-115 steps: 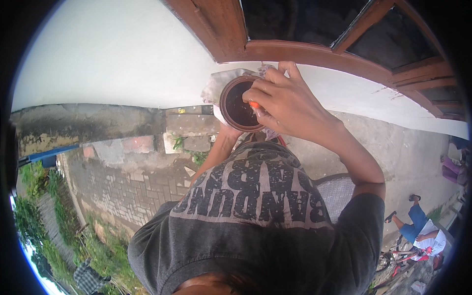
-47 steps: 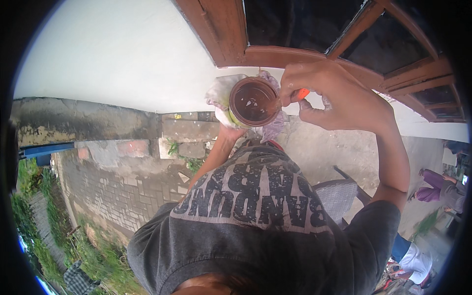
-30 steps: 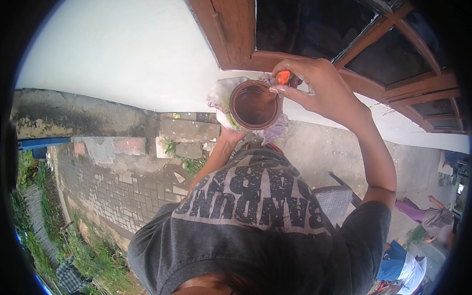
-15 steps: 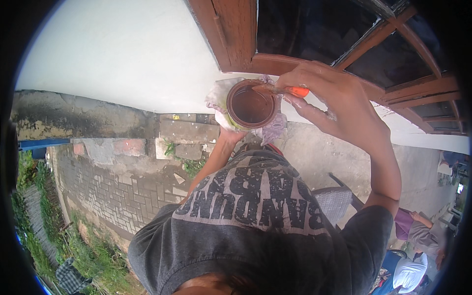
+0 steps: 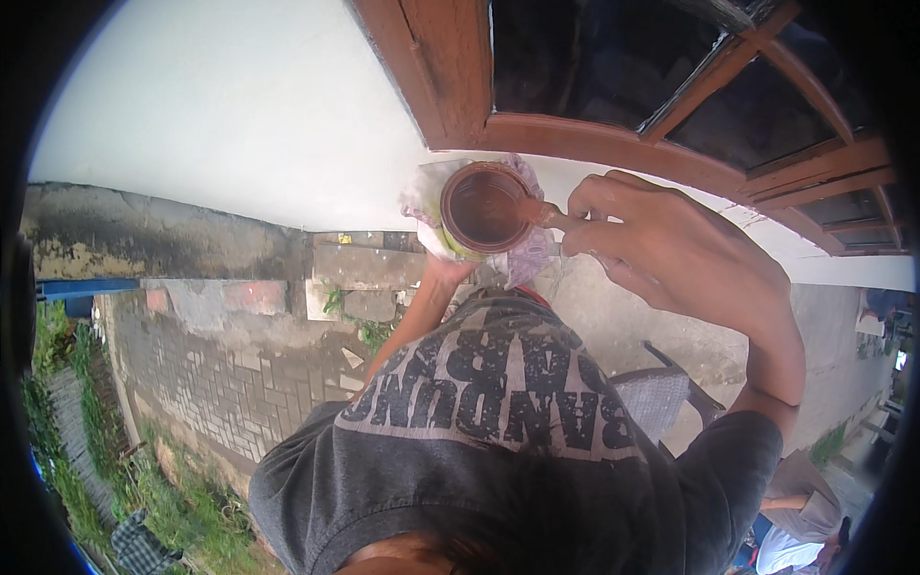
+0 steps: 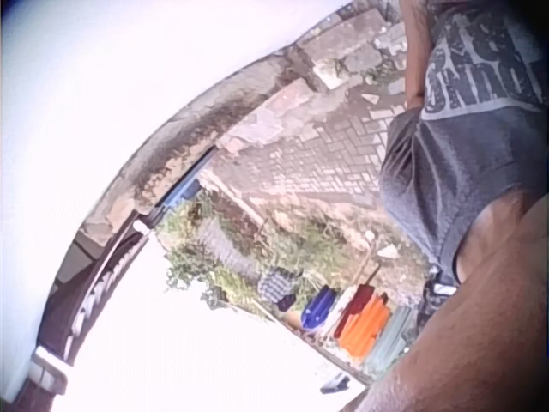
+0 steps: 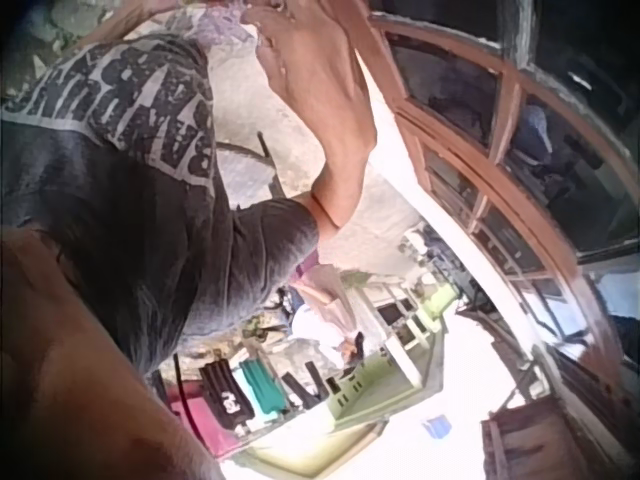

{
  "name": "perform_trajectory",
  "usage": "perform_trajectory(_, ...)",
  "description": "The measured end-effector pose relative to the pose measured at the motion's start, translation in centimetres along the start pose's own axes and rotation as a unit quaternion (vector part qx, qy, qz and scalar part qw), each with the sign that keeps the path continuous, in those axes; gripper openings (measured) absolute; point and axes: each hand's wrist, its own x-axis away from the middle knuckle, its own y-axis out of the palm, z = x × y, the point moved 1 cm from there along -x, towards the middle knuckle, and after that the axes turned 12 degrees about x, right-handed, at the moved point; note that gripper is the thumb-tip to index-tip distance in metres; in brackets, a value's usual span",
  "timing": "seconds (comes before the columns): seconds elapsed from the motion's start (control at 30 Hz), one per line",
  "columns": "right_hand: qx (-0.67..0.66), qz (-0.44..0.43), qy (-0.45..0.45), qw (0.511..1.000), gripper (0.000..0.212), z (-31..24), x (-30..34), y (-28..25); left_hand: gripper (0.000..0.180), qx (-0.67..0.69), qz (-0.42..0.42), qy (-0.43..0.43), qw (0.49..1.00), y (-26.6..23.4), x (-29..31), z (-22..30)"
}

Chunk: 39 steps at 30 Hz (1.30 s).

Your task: The person paints the wood of a window frame with a brush while holding a paint can in the other hand.

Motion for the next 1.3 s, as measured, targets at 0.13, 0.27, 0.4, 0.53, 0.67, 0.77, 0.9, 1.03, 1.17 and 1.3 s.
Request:
perform_trajectory(0.13, -0.054, 0.091, 0.008, 0.994, 0.031, 0.3, 0.2, -0.2, 0.065, -0.034, -0.014, 0.01, 0.999, 0.4, 0.1, -0.9)
perform_trajectory(0.27, -0.065, 0.224, 0.042, 0.971, 0.024, 2.3, -1.1, 2.8, 0.059, -0.012, -0.036, -0.004, 0.999, 2.1, 0.6, -1.7)
perform_trajectory(0.4, -0.274, 0.236, 0.205, 0.909, 0.014, 4.3, -1.3, 5.3, 0.06, -0.05, -0.021, 0.02, 0.998, 1.3, 0.4, -0.8)
perform_trajectory(0.53, -0.218, 0.256, 0.186, 0.923, 0.015, 4.1, -0.8, 4.1, 0.06, -0.044, -0.034, 0.015, 0.998, 1.8, 0.7, -0.6)
perform_trajectory(0.67, -0.135, 0.269, 0.128, 0.945, 0.015, 2.7, -0.5, 1.7, 0.059, -0.08, 0.009, 0.05, 0.996, 3.2, 0.9, -1.0)
perform_trajectory(0.77, -0.094, 0.273, 0.047, 0.956, 0.017, 1.8, -0.3, 0.8, 0.055, -0.088, -0.001, 0.03, 0.996, 3.4, 0.9, -1.2)
perform_trajectory(0.9, -0.085, 0.094, -0.006, 0.992, 0.029, 0.4, 0.2, 0.8, 0.053, -0.079, -0.029, 0.018, 0.996, 5.4, 1.1, -1.8)
perform_trajectory(1.03, -0.021, 0.035, -0.036, 0.998, 0.029, -0.5, 0.4, 0.1, 0.051, -0.069, -0.051, -0.009, 0.996, 7.4, 1.3, -2.3)
perform_trajectory(1.17, -0.051, 0.089, -0.054, 0.993, 0.029, -0.4, 0.4, -0.7, 0.056, -0.001, -0.104, -0.063, 0.993, 7.8, 1.3, -2.5)
perform_trajectory(1.3, -0.065, 0.19, -0.034, 0.979, 0.028, 1.0, -0.3, -0.3, 0.052, -0.027, -0.108, -0.063, 0.992, 8.6, 2.2, -3.1)
